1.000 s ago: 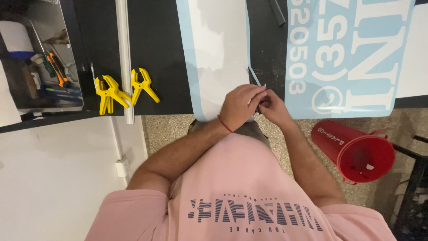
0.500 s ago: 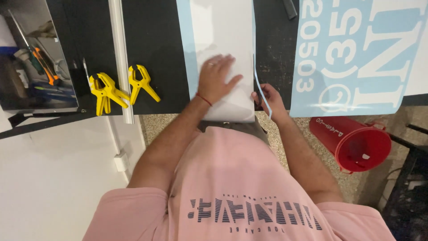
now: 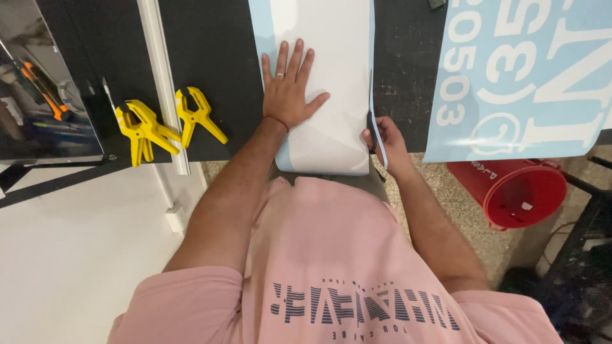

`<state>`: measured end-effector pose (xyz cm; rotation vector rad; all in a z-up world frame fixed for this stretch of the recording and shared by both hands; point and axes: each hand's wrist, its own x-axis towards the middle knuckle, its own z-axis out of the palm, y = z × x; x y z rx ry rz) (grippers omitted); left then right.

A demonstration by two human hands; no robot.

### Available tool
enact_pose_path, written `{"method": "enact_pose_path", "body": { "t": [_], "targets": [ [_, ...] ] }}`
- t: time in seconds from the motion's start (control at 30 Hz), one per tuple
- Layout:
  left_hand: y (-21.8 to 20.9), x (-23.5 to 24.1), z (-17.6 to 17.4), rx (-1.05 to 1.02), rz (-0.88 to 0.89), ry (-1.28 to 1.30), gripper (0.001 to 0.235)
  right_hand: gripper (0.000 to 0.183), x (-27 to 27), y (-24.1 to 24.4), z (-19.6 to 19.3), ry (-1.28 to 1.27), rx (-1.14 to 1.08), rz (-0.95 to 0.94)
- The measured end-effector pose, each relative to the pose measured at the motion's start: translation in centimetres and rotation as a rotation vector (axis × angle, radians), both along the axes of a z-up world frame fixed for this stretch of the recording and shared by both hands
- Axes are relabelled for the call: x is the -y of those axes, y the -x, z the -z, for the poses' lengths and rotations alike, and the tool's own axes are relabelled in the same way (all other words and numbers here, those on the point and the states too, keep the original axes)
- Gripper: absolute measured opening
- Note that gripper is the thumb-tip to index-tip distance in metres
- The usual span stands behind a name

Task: Trimming the edges of a large vinyl graphic using scissors on a work table

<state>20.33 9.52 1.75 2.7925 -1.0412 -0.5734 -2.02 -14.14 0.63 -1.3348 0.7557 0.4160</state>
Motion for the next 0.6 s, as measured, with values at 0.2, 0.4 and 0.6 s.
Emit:
{"method": "enact_pose_path", "body": {
  "t": [0.2,0.4,0.6],
  "targets": [
    [-0.2,-0.3,0.7,-0.005,0.001,0.010,0.100,0.038,0.0,-0.3,-1.2,0.046,-0.009,-0.029],
    [-0.4,-0.2,0.2,-0.026,0.006,0.002,0.101,0.045,-0.2,0.7,0.8,0.062,0.009,0.017],
    [-0.5,-0.3,0.5,-0.039,0.013,0.008,0.100,0.045,-0.2,1.2,1.8,0.016,0.101,0.060]
  ]
}}
